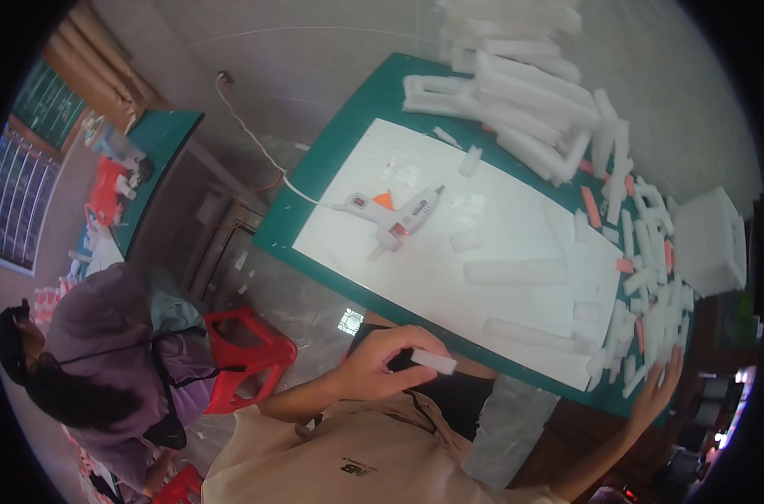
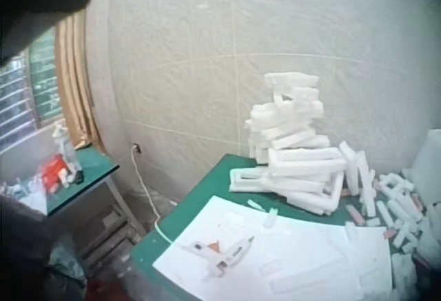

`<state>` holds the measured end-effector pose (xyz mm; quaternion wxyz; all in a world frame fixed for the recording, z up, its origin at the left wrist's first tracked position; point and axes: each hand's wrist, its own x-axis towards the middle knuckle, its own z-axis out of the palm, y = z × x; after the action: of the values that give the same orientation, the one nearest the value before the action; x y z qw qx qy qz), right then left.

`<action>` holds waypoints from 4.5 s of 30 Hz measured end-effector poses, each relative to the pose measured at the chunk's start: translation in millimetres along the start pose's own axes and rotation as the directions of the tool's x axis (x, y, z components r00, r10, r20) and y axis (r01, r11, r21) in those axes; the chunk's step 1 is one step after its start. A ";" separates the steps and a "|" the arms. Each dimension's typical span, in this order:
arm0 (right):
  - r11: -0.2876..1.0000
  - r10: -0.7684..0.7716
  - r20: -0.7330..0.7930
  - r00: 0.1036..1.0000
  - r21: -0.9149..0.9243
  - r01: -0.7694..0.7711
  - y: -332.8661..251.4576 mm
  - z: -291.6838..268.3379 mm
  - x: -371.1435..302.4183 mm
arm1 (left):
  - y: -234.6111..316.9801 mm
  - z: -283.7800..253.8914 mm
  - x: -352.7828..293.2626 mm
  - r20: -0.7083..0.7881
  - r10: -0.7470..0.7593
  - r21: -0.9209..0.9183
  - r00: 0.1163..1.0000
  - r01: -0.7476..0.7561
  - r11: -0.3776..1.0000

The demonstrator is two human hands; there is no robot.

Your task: Using a hot glue gun to assemble various pieces of white and pink foam into a larger structure.

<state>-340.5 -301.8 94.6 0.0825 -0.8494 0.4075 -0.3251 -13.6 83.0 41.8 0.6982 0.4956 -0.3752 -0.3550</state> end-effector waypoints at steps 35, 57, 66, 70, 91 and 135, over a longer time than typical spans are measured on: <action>0.065 -0.086 0.701 0.708 0.713 -0.698 -172.3 101.3 -128.6 | 6.7 -50.0 45.8 0.027 0.309 0.786 0.951 -0.211 0.581; -0.252 0.010 0.720 0.694 0.673 -0.695 -150.7 99.6 -120.1 | 27.7 -79.5 81.9 0.286 0.138 0.903 0.948 -0.315 0.291; -0.196 -0.006 0.687 0.726 0.711 -0.675 -157.5 104.9 -119.6 | 20.9 -21.5 65.3 0.533 0.172 0.640 0.829 -0.528 0.558; -0.130 0.004 0.661 0.750 0.744 -0.655 -168.1 107.2 -114.5 | 14.2 -27.2 62.6 0.542 0.152 0.644 0.826 -0.525 0.557; -0.014 -0.035 0.686 0.727 0.727 -0.686 -194.8 113.7 -101.1 | 6.5 -42.2 54.9 0.494 0.103 0.656 0.864 -0.447 0.608; 0.031 0.034 0.508 0.860 0.860 -0.509 -155.9 97.2 -114.9 | -5.2 -132.0 81.5 0.091 0.015 0.891 0.996 -0.088 0.445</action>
<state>-233.1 -126.3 26.7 0.7608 -0.5141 0.2174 -0.3312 139.4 67.1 20.9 0.3301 0.7645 -0.5445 -0.1004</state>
